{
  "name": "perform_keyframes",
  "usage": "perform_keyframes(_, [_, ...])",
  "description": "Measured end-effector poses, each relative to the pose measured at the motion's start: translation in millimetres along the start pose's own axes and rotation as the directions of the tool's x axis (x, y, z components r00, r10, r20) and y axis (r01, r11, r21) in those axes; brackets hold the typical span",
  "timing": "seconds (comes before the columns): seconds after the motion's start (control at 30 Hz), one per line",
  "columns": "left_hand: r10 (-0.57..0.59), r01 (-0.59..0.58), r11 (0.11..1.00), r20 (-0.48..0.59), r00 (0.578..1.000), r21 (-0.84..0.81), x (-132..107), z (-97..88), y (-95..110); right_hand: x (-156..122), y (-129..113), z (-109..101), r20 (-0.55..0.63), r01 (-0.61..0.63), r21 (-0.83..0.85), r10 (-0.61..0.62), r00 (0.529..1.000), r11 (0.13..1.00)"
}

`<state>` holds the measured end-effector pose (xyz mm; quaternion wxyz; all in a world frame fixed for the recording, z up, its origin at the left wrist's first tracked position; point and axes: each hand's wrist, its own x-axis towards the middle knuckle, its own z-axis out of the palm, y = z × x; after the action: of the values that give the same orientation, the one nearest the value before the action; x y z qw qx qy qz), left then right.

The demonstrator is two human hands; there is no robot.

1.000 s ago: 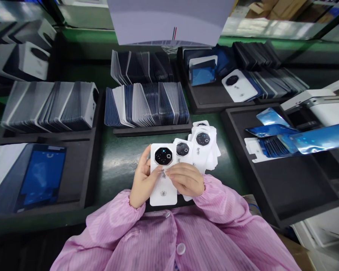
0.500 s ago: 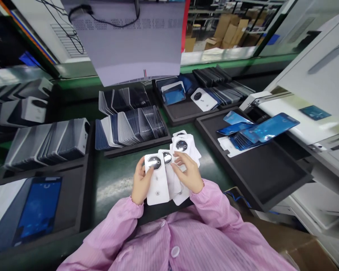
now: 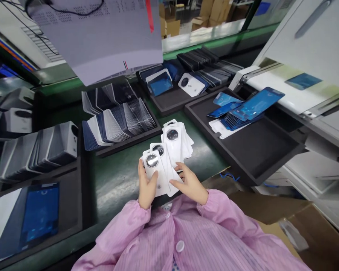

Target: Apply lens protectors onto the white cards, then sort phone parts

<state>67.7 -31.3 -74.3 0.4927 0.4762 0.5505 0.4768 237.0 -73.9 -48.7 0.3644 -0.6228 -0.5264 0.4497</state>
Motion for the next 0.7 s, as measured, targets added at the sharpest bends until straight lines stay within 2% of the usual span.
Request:
perform_keyframes(0.07, [-0.016,0.017,0.996,0.008,1.0,-0.091,-6,4.8,2,4,-1,13,0.042,-0.059,0.182,0.052,0.998,0.981])
perform_keyframes(0.13, [-0.042,0.038,0.982,-0.02,0.999,-0.186,-11,7.1,7,10,-2,25,0.062,-0.042,0.266,0.027,0.998,0.963])
perform_keyframes(0.23, [-0.146,0.112,0.944,-0.09,0.985,-0.31,-17,4.2,15,21,-1,38,0.015,0.061,0.237,-0.066,0.998,0.97])
perform_keyframes(0.33, [-0.217,0.16,0.912,-0.114,0.969,-0.377,-19,-2.9,20,29,1,40,-0.009,0.135,0.248,-0.137,0.991,0.959])
perform_keyframes(0.4, [-0.222,0.192,0.909,-0.04,0.974,-0.371,-15,-6.4,21,32,3,34,-0.008,0.154,0.308,-0.159,0.987,0.939])
perform_keyframes(0.47, [-0.199,0.22,0.931,0.099,0.975,-0.292,-6,-5.9,20,35,5,23,-0.048,0.177,0.336,-0.171,0.984,0.925])
perform_keyframes(0.53, [-0.173,0.21,0.958,0.191,0.966,-0.197,9,0.3,18,40,7,9,-0.132,0.21,0.275,-0.179,0.975,0.938])
perform_keyframes(0.57, [-0.165,0.2,0.965,0.204,0.965,-0.168,17,5.6,18,43,8,1,-0.187,0.215,0.192,-0.18,0.966,0.957])
perform_keyframes(0.63, [-0.144,0.182,0.968,0.214,0.966,-0.171,33,20.4,20,49,9,-13,-0.264,0.18,-0.075,-0.194,0.945,0.981])
perform_keyframes(0.7, [-0.091,0.152,0.963,0.263,0.96,-0.222,45,38.5,24,55,9,-24,-0.279,0.137,-0.32,-0.231,0.932,0.937])
